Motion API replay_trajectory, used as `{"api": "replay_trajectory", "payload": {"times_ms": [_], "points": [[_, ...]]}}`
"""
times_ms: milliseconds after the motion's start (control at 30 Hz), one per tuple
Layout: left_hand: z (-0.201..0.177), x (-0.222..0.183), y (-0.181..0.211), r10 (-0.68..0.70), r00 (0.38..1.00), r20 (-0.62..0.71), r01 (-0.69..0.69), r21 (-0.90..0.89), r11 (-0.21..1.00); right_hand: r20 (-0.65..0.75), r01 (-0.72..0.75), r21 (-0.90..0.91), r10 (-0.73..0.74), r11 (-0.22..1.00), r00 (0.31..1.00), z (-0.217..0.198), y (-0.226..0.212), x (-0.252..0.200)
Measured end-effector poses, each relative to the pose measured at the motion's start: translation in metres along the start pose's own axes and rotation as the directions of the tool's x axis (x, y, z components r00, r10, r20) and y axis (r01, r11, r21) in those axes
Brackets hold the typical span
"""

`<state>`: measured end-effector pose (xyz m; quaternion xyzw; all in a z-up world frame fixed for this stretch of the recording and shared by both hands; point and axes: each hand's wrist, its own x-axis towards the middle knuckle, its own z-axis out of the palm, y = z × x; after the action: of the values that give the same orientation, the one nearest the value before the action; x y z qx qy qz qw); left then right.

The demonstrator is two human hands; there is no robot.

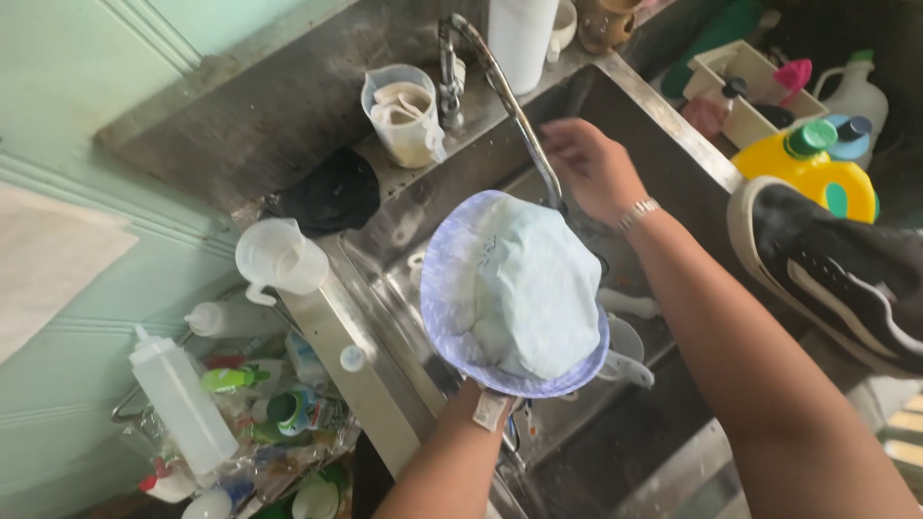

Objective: The person is washing a white hat with a brush and water in a utility sink.

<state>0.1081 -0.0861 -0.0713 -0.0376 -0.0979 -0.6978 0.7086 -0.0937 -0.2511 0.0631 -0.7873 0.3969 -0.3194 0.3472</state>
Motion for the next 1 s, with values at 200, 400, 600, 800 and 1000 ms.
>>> {"api": "replay_trajectory", "payload": {"times_ms": [200,400,600,800,1000], "points": [[-0.077,0.0,0.048,0.044,0.997,0.056,-0.045,0.02,0.999,0.222,0.119,-0.139,-0.086,0.983,0.971,0.038,-0.034,0.096],[-0.112,-0.039,0.062,0.056,0.998,0.017,-0.057,0.008,0.998,0.23,0.443,-0.404,-0.38,0.8,0.896,0.059,-0.003,0.121],[-0.124,-0.068,0.048,0.037,0.999,-0.007,-0.037,-0.009,0.999,0.242,0.252,-0.385,-0.166,0.888,0.956,0.042,0.023,0.071],[-0.142,-0.085,0.014,0.016,1.0,-0.005,-0.016,-0.03,0.999,0.306,-0.2,0.587,0.014,0.784,0.952,0.023,0.053,-0.041],[-0.129,-0.107,-0.015,-0.01,1.0,0.002,0.01,-0.032,0.999,0.224,-0.163,0.479,0.06,0.862,0.973,0.016,0.004,-0.086]]}}
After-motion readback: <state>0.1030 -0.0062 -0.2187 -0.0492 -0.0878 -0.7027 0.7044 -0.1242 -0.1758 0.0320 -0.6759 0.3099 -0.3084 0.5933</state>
